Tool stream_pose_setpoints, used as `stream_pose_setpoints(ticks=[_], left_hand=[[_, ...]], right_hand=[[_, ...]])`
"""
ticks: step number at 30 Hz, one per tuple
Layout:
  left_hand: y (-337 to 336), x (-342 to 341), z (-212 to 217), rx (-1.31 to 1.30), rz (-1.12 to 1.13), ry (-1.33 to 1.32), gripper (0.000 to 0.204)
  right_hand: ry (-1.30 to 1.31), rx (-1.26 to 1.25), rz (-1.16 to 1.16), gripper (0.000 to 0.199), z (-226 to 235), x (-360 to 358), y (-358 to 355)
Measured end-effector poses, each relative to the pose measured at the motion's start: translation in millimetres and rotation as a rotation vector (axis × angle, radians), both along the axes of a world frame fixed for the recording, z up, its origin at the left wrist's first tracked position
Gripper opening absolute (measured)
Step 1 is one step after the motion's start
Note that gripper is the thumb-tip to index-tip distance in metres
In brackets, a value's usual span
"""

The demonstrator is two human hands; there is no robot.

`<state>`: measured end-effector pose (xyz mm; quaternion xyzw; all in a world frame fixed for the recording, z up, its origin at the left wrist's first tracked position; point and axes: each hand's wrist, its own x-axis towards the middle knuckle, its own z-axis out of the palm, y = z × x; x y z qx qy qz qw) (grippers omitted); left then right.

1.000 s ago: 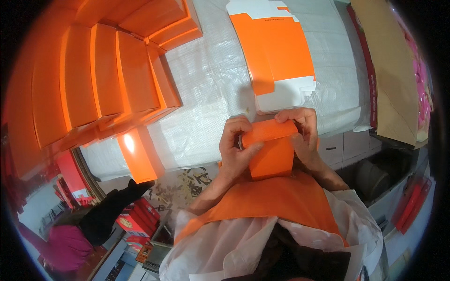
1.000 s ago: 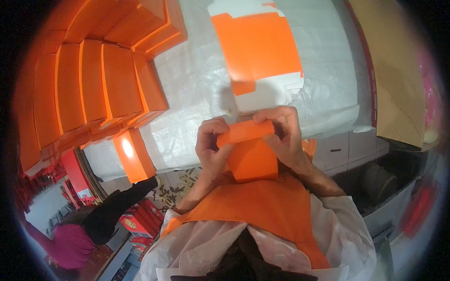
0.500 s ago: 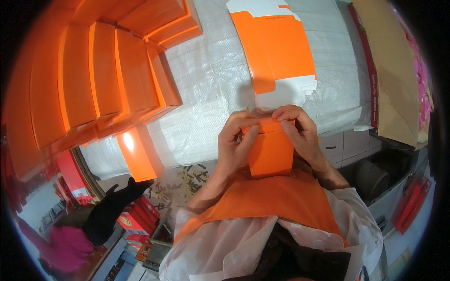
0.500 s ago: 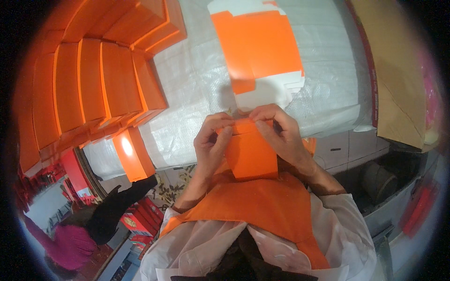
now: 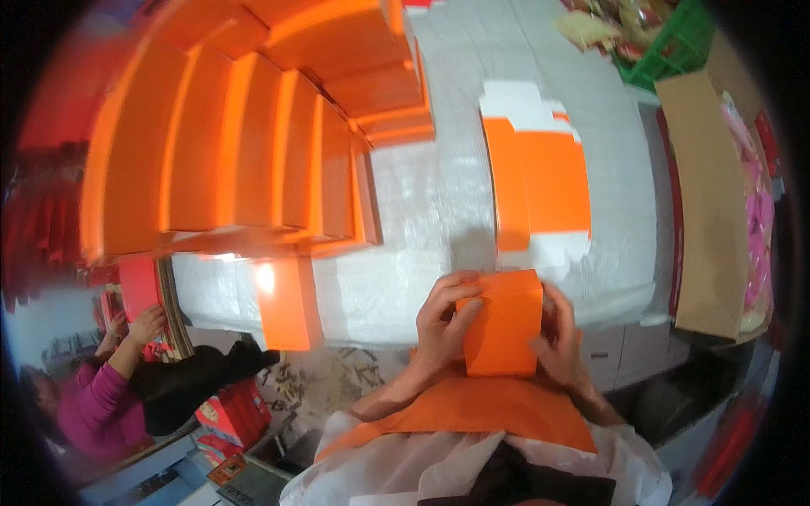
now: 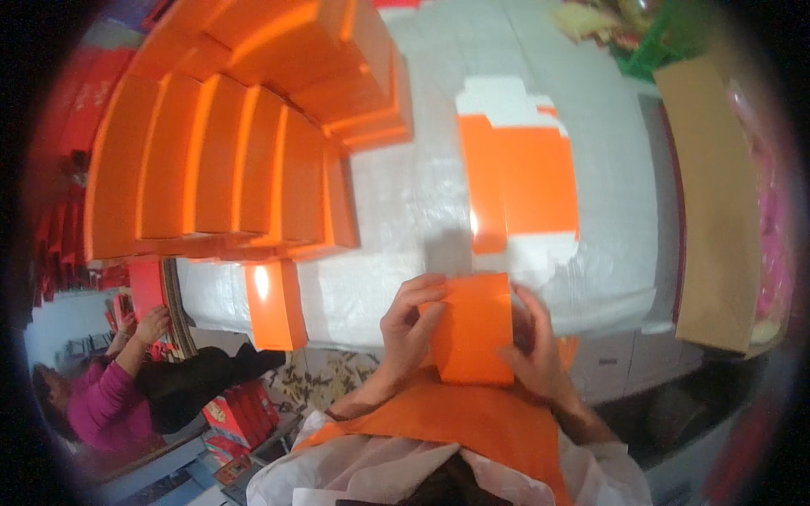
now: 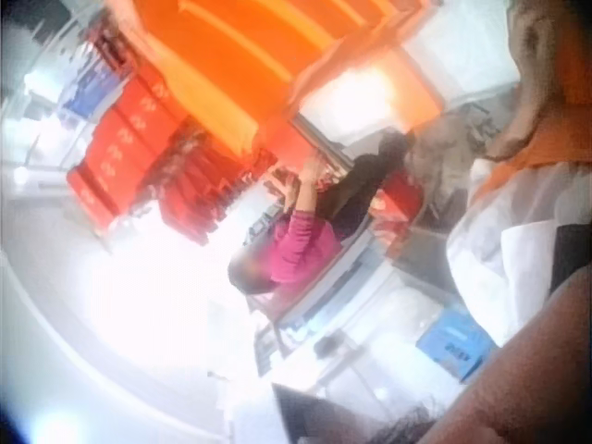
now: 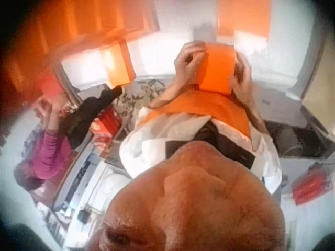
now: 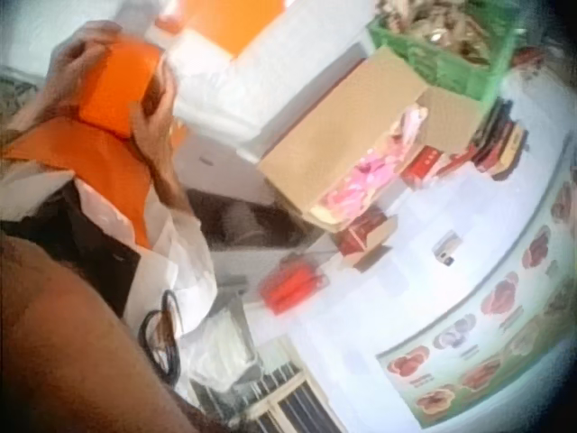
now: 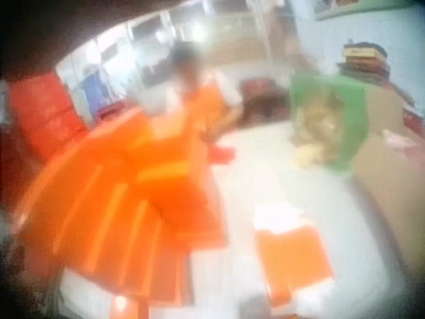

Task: The person folds flat orange cardboard pieces into small rectangular boxes by hand. They repeatedly pick up a flat piece, fold the sides to form a box shape, and place the finished box onto a growing stack on the table. The workspace is cluttered with stacks of flat cardboard and other packaging materials.

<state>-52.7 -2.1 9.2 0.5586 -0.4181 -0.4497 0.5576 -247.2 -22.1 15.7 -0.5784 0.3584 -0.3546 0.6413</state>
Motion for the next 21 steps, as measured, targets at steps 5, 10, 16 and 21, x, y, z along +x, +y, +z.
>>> stream_pose_setpoints(ticks=[5,10,16,21], left_hand=[[-40.1,7.7,22.2,-0.102,0.126,0.239,0.025],[-50.9,21.1,29.6,-0.213,0.229,0.220,0.030],[-30.0,8.6,18.3,-0.084,0.150,0.311,0.024],[-29.0,6.2,21.5,-0.075,0.119,0.318,0.024]], right_hand=[[0.197,0.145,0.028,0.065,17.7,-5.3,-16.3],[-0.280,-0.032,-0.404,0.060,65.4,18.6,-108.4],[-0.464,-0.295,-0.074,0.054,189.5,98.4,-229.0],[-0.458,-0.181,0.109,0.055,212.6,149.3,-249.2]])
